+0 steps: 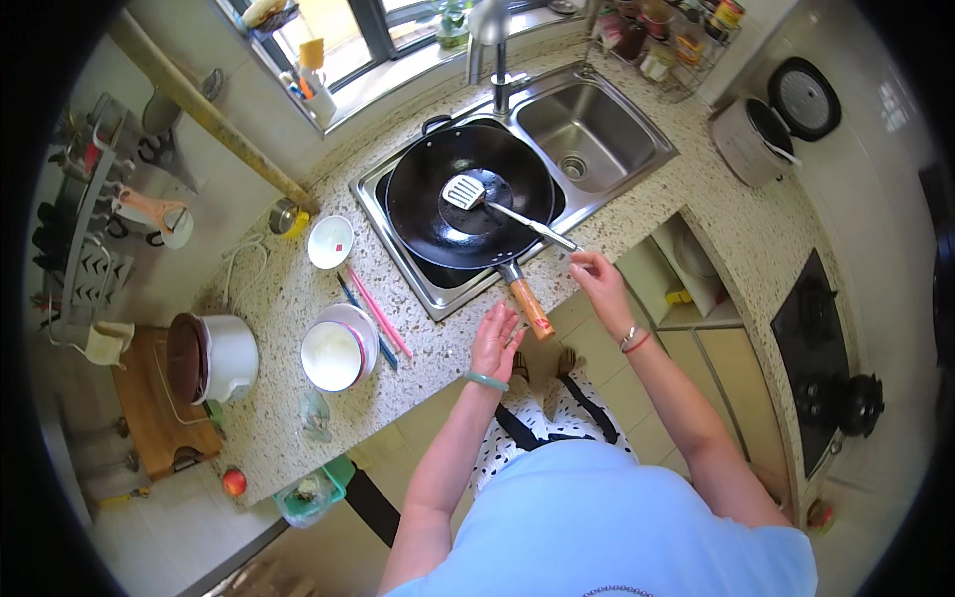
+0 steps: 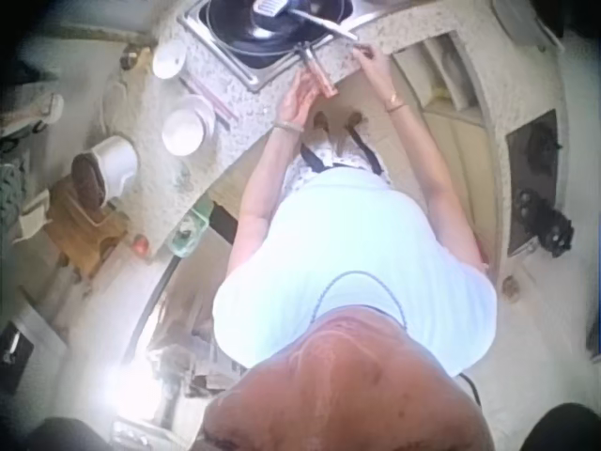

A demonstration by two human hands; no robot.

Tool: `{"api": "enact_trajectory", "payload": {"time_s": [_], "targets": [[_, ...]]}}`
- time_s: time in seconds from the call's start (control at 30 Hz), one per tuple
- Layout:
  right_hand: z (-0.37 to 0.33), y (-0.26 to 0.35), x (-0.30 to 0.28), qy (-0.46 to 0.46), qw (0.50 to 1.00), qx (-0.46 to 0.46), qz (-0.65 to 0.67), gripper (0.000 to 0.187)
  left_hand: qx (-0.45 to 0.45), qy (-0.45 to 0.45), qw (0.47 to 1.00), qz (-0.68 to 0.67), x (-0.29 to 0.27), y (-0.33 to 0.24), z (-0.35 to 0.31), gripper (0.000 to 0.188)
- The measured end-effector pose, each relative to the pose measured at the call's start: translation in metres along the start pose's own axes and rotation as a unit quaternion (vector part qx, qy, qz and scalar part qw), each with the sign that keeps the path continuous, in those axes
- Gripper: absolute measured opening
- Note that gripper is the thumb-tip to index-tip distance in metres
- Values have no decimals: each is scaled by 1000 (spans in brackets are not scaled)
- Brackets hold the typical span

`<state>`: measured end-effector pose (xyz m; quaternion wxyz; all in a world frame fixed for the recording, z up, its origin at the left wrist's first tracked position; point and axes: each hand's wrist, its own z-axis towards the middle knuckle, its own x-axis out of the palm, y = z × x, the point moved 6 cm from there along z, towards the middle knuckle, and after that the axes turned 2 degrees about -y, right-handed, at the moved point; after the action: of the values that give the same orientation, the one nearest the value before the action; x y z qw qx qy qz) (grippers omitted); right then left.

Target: The person ladles soup from a slow cooker into two separate bowls and places them on a dining table. The person then returns to the kitchen, washes a frying pan and a small metal bowl in the sink, and dries their hands with a cloth.

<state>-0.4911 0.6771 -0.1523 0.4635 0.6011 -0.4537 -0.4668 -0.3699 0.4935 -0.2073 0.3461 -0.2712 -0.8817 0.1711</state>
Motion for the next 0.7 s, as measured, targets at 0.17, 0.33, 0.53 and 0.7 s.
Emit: {"api": "enact_trajectory", "payload": {"time_s": [0.17,0.33,0.53,0.7], "targets": [[60,-6,13,-16,869,-192,-456,39,-81,59,995,-24,-6,39,37,48],[99,-40,22,111,865,-22,-488,41,-128,132,980,-78,27,56,54,48],[126,-47,31,186,873,42,-450,38,-138,98,975,-141,42,54,62,25],[136,-33,35,321,897,180,-245,31,-125,78,977,-154,38,38,46,21]]}}
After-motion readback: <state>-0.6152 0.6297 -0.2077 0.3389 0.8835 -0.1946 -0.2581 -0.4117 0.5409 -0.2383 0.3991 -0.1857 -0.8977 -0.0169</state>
